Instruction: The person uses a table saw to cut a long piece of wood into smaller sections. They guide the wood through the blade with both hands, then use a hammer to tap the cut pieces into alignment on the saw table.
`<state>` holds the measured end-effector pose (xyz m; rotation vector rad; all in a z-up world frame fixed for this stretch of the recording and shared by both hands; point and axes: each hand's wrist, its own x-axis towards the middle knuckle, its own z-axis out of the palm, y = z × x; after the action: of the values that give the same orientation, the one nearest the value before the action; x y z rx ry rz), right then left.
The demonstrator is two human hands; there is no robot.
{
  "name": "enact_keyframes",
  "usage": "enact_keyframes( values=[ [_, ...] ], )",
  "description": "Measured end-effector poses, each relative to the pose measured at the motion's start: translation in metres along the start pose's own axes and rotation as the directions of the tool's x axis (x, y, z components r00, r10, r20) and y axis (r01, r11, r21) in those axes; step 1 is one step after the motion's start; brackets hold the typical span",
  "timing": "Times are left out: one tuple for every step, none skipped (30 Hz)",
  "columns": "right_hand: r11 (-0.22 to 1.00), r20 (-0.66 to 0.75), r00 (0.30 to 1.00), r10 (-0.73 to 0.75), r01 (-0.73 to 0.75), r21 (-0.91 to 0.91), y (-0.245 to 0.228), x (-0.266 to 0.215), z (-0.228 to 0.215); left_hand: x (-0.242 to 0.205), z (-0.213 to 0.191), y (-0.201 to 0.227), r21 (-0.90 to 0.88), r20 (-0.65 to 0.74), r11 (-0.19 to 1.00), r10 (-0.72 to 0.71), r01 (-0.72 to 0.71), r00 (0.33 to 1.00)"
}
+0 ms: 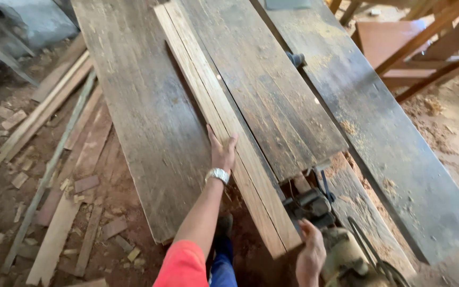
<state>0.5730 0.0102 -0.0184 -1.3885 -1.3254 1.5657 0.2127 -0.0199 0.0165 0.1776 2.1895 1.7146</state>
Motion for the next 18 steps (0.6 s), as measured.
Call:
enact_keyframes(
  values=[
    [0.974, 0.115, 0.981, -0.159, 0.175, -0.141, -0.026, -0.003, 0.0, 0.001, 0.001, -0.004, 0.016, 0.001, 1.0, -0.017, 0.017, 1.0],
    [0.974, 0.108, 0.983, -0.149, 0.165, -0.153, -0.035, -0.01, 0.001, -0.005, 0.001, -0.015, 0.018, 0.01, 0.999, -0.031, 0.031, 0.999],
    [0.932, 0.202, 0.947, -0.251, 0.293, -0.212, -0.046, -0.006, 0.009, -0.001, 0.003, -0.021, 0.005, 0.001, 1.0, 0.021, -0.021, 1.0],
    [0.87, 0.299, 0.891, -0.342, 0.42, -0.257, -0.058, -0.003, 0.019, 0.005, 0.003, -0.025, -0.007, -0.008, 0.997, 0.072, -0.072, 0.997],
    [0.868, 0.303, 0.887, -0.349, 0.428, -0.251, -0.06, -0.001, 0.023, 0.008, 0.004, -0.025, -0.01, -0.014, 0.997, 0.079, -0.079, 0.997],
    [0.841, 0.316, 0.862, -0.396, 0.479, -0.254, -0.062, 0.0, 0.027, 0.011, 0.004, -0.025, -0.019, -0.017, 0.996, 0.092, -0.092, 0.996],
    [0.81, 0.33, 0.837, -0.435, 0.524, -0.261, -0.063, 0.0, 0.029, 0.012, 0.005, -0.027, -0.029, -0.018, 0.995, 0.097, -0.097, 0.995],
    [0.808, 0.336, 0.834, -0.437, 0.528, -0.261, -0.064, 0.003, 0.033, 0.012, 0.002, -0.016, -0.032, -0.024, 0.995, 0.096, -0.097, 0.995],
    [0.807, 0.337, 0.825, -0.454, 0.541, -0.238, -0.063, 0.001, 0.032, 0.005, 0.002, -0.009, -0.039, -0.013, 0.998, 0.058, -0.058, 0.998],
    [0.805, 0.337, 0.815, -0.471, 0.553, -0.215, -0.063, 0.0, 0.03, -0.001, 0.001, -0.002, -0.045, -0.001, 0.999, 0.019, -0.019, 1.0],
    [0.803, 0.344, 0.812, -0.472, 0.557, -0.214, -0.061, 0.001, 0.03, 0.001, 0.001, -0.006, -0.049, -0.008, 0.999, 0.018, -0.018, 1.0],
    [0.811, 0.35, 0.805, -0.479, 0.558, -0.172, -0.06, 0.003, 0.03, 0.002, 0.001, -0.01, -0.055, -0.01, 0.998, 0.021, -0.022, 1.0],
    [0.818, 0.352, 0.796, -0.493, 0.562, -0.125, -0.059, 0.006, 0.034, 0.007, 0.001, -0.011, -0.06, -0.011, 0.998, 0.033, -0.034, 0.999],
    [0.815, 0.355, 0.791, -0.499, 0.567, -0.118, -0.057, 0.01, 0.037, 0.012, 0.001, -0.009, -0.062, -0.017, 0.997, 0.04, -0.041, 0.999],
    [0.829, 0.354, 0.798, -0.487, 0.551, -0.101, -0.053, 0.011, 0.035, 0.012, 0.001, -0.011, -0.047, -0.015, 0.998, 0.049, -0.05, 0.999],
    [0.842, 0.354, 0.806, -0.475, 0.533, -0.084, -0.05, 0.011, 0.034, 0.012, 0.001, -0.013, -0.032, -0.012, 0.998, 0.059, -0.059, 0.998],
    [0.842, 0.357, 0.804, -0.475, 0.534, -0.082, -0.051, 0.013, 0.036, 0.013, 0.0, -0.009, -0.032, -0.016, 0.998, 0.059, -0.059, 0.998],
    [0.847, 0.36, 0.805, -0.471, 0.527, -0.07, -0.051, 0.015, 0.037, 0.014, -0.001, -0.006, -0.024, -0.013, 0.998, 0.052, -0.052, 0.999]
  ],
)
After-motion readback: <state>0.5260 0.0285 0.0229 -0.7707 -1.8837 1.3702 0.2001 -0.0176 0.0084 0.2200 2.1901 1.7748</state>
